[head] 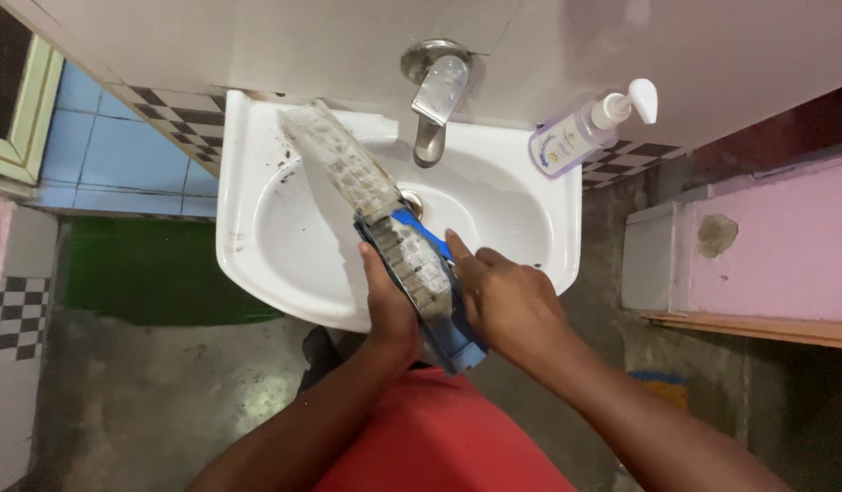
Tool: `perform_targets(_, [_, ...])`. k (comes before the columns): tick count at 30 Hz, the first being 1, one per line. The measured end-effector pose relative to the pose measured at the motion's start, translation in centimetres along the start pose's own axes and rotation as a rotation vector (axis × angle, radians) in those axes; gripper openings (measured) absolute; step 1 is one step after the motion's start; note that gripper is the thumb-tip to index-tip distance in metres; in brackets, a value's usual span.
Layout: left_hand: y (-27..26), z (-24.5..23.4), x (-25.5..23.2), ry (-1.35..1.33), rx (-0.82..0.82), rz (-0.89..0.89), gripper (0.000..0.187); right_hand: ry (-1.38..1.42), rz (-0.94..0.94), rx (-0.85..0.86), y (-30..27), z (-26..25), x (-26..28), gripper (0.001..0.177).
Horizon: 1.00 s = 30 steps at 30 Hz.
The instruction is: The person scrubs a rectangular air filter with a blue toothbrush under running water in a bathroom sink. They repeatedly rinse and scrub both sides of the filter, turning it over to clean different areas.
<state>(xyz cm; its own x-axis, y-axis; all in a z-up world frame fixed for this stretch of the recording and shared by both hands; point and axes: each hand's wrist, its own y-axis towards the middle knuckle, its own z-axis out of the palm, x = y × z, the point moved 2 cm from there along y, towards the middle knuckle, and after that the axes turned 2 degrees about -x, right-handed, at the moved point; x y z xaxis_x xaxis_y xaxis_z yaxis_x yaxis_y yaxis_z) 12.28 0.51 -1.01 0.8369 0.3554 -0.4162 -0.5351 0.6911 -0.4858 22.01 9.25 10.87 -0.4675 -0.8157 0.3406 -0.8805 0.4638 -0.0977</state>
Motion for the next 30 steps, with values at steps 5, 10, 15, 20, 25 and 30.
perform_targets(5, [0.0, 0.6, -0.8, 0.037, 0.107, 0.085, 0.079, -0.005, 0.017, 0.084, -3.3, -1.7, 0.3, 0.064])
perform_targets(10, [-0.2, 0.7, 0.1, 0.012, -0.023, -0.006, 0.076, -0.088, 0.021, 0.049, -0.9, -0.8, 0.1, 0.060])
perform_targets(15, [0.1, 1.3, -0.8, 0.038, 0.054, 0.037, 0.079, 0.011, 0.028, 0.046, -2.9, -1.5, 0.9, 0.062])
perform_targets(20, [0.5, -0.1, 0.6, 0.049, 0.034, -0.005, 0.080, -0.012, 0.028, 0.078, -2.3, -1.3, -0.1, 0.062])
perform_targets(25, [0.4, 0.2, 0.1, 0.006, 0.083, 0.046, 0.078, 0.020, -0.057, -0.028, -1.5, -0.7, 0.4, 0.058])
perform_targets(30, [-0.1, -0.2, 0.4, 0.052, 0.054, -0.011, 0.077, -0.047, 0.015, 0.047, -1.9, -1.0, -0.3, 0.057])
